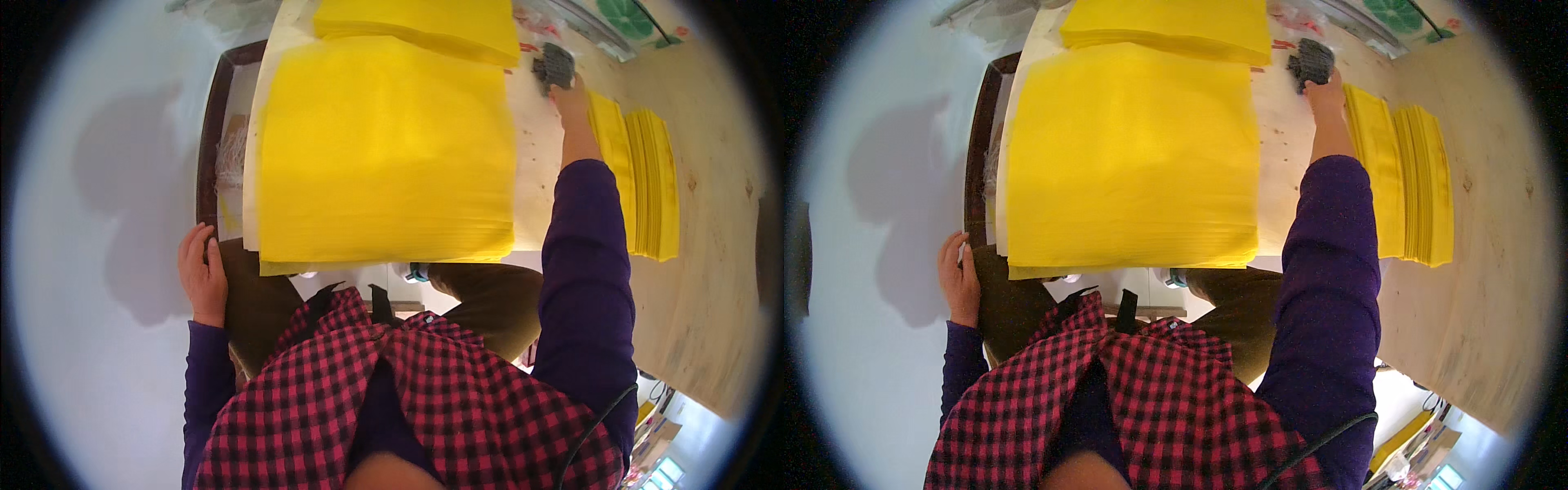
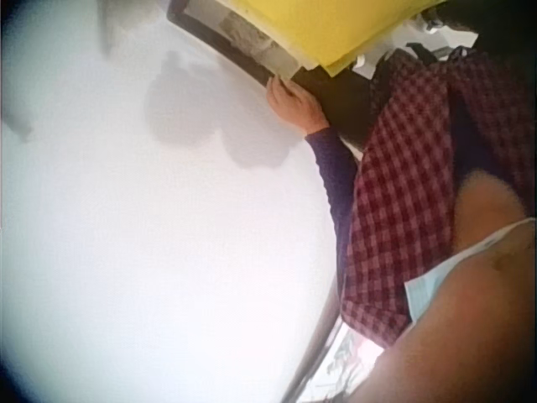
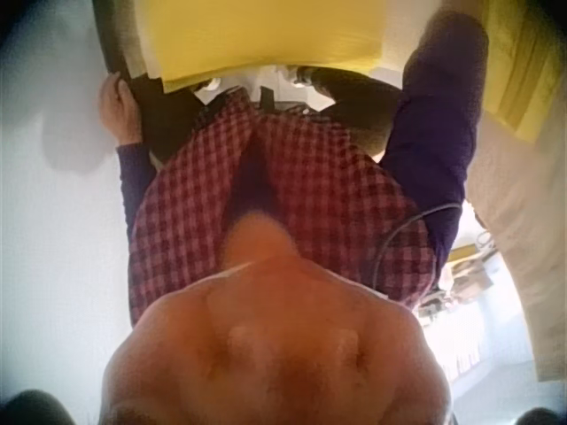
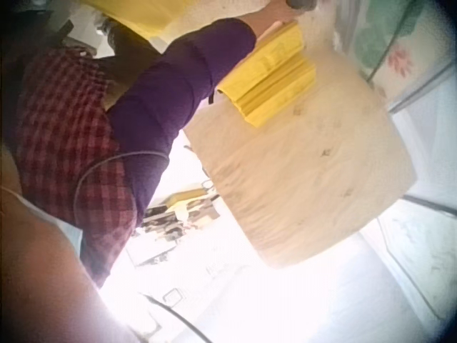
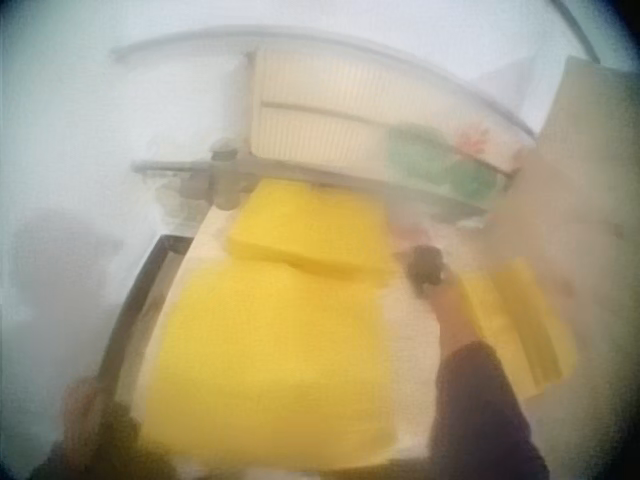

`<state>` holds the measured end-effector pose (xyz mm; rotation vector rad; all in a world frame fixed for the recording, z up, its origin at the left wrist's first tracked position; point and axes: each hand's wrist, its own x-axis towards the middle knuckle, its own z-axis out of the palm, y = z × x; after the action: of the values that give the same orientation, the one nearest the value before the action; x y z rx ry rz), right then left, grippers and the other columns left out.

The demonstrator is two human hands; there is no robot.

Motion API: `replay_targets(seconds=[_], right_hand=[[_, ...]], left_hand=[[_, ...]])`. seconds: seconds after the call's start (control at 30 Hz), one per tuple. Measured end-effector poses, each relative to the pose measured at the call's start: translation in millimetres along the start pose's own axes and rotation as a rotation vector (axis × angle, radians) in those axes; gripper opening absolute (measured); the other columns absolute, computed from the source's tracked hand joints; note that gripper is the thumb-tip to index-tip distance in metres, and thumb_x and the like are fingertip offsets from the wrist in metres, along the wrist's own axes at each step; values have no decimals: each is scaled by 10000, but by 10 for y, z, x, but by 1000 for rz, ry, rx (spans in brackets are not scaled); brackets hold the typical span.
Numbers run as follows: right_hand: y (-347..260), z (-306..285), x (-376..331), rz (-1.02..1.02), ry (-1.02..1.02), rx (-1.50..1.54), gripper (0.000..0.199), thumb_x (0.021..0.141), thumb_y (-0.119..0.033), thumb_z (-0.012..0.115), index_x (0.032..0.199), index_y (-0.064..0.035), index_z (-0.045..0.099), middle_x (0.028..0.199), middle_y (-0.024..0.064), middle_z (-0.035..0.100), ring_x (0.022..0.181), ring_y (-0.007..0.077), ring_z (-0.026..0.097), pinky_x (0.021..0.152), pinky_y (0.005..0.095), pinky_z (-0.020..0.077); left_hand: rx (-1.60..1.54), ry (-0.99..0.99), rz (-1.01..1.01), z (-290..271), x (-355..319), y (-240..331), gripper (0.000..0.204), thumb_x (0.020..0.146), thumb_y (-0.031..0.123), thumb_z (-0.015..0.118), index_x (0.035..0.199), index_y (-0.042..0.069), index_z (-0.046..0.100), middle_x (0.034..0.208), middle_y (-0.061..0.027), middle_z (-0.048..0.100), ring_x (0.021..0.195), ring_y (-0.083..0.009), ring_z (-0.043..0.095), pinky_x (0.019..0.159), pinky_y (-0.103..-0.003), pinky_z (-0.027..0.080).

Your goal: The person folds yellow fabric sheets on a wooden table. They smooth each sheet, fold it in half, then fold again to create a compact stack, repeating the process for multiple sheets.

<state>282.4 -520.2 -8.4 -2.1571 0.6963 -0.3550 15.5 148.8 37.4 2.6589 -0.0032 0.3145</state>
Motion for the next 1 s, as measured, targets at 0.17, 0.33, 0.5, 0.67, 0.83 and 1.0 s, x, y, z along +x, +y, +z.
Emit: replay_targets(seconds=[0.17, 0.33, 0.5, 0.67, 0.83, 1.0], right_hand=[[-53, 73, 66, -299, 283, -562, 401, 876, -403, 579, 1087, -68, 642, 983, 198, 675, 942, 371, 638, 809, 461, 491], [-182, -88, -64, -392, 269, -519, 493, 896, -500, 513, 953, -39, 677, 883, 227, 662, 861, 416, 620, 754, 491, 470], [-244, -153, -470, -216, 70, -448, 526, 900, -536, 497, 1031, -59, 676, 992, 195, 665, 950, 372, 615, 824, 439, 470], [-253, -292, -1332, -465, 198, -222, 432, 918, -458, 522, 1087, -89, 672, 1114, 156, 646, 1050, 315, 592, 900, 397, 448], [-375, -491, -2401, -603, 15, -110, 251, 923, -240, 576, 1078, -66, 669, 1105, 144, 646, 1042, 306, 586, 923, 393, 435], [-356, -528, -3245, -659, -22, -219, 253, 908, -184, 589, 1113, -46, 643, 1175, 149, 618, 1110, 324, 539, 995, 401, 392]], left_hand=[[35, -1, -25, 4, -4, -3, 225, 944, 137, 528, 1125, 30, 609, 1221, -150, 576, 1154, -307, 518, 992, -385, 390], [27, 63, 16, 18, 14, 3, 192, 906, 113, 562, 1056, 20, 636, 1155, -136, 613, 1085, -302, 560, 945, -380, 424], [-3, 113, 33, 18, -14, 7, 195, 890, 99, 567, 1051, 9, 630, 1135, -147, 620, 1078, -316, 563, 941, -382, 426], [1, 131, 114, 4, -27, 23, 217, 868, 74, 567, 1069, 14, 623, 1148, -153, 615, 1073, -324, 567, 942, -394, 425], [-70, 132, 278, -35, 24, 177, 285, 853, 45, 554, 1132, 17, 606, 1190, -168, 595, 1114, -338, 548, 976, -411, 409], [-233, -1, 464, 110, 176, 514, 359, 879, 69, 532, 1235, 32, 556, 1307, -150, 533, 1259, -327, 456, 1067, -424, 330]])
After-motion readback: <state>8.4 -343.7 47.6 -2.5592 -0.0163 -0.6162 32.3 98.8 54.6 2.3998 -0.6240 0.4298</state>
